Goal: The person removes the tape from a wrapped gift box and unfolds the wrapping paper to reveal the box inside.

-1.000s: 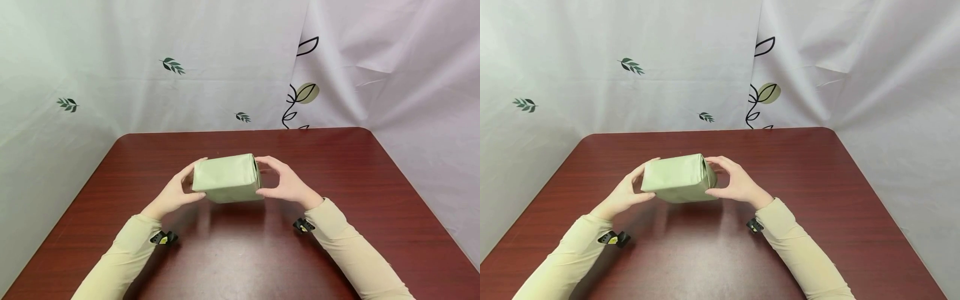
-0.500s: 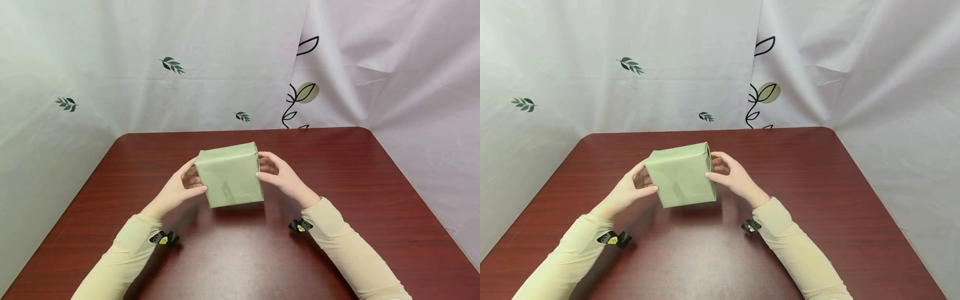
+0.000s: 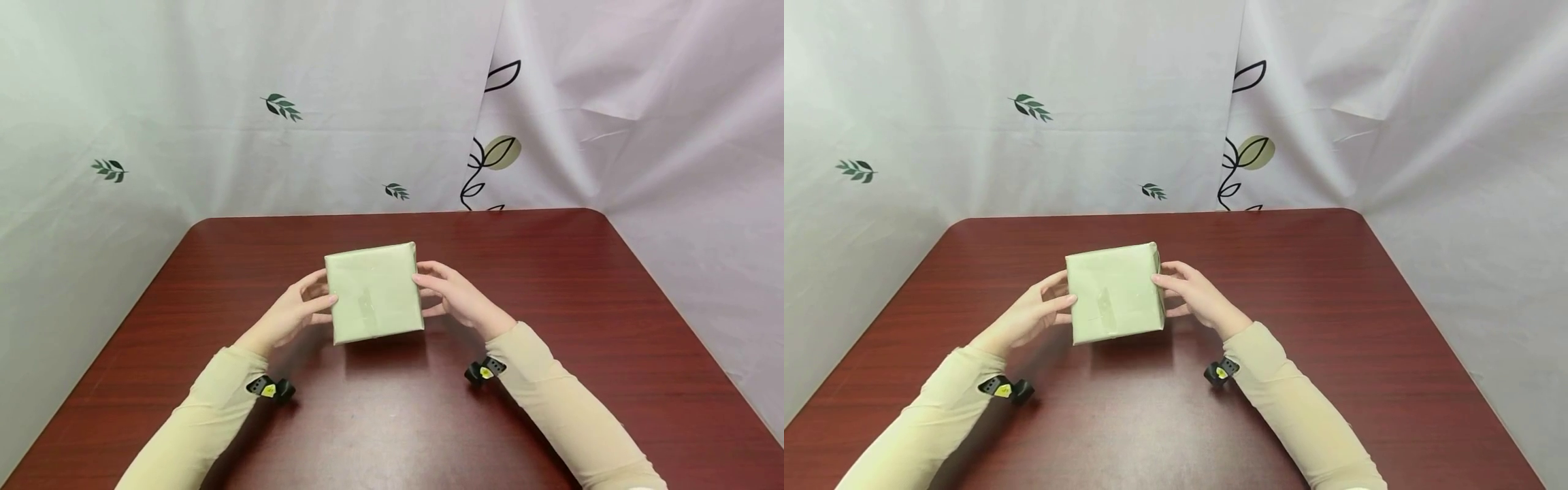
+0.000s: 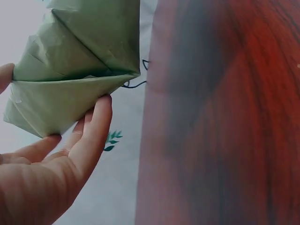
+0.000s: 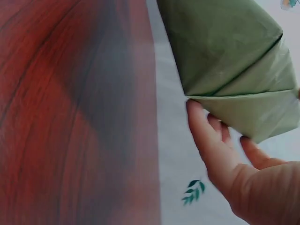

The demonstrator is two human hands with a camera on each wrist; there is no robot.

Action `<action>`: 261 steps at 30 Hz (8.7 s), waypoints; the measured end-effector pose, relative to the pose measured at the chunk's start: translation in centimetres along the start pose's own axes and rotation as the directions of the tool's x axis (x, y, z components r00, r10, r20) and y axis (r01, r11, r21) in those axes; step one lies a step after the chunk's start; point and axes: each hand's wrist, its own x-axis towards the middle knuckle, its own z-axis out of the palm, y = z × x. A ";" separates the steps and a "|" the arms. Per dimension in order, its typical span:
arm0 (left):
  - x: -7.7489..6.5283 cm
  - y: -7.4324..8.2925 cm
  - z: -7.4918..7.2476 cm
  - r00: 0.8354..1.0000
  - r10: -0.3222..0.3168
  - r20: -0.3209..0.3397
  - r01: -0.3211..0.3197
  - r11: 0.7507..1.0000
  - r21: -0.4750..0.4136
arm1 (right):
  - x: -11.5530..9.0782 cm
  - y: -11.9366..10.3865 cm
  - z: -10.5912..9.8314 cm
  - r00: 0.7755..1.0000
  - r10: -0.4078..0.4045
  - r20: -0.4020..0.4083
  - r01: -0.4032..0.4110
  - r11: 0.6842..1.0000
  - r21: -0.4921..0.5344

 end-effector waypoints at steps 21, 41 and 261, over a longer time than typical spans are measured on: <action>2.5 -1.6 -2.2 0.968 -0.237 0.078 0.242 0.969 -0.057 | 3.7 2.0 0.1 0.955 0.292 0.047 -0.296 0.942 0.160; 3.0 -2.9 -3.1 0.955 -0.294 0.039 0.294 0.956 0.008 | 4.4 3.0 0.2 0.951 0.308 0.011 -0.304 0.932 0.195; 2.2 0.7 -1.3 0.716 0.412 0.563 -0.621 0.007 0.784 | 2.9 0.9 1.1 0.996 -0.005 -0.094 -0.030 0.928 -0.372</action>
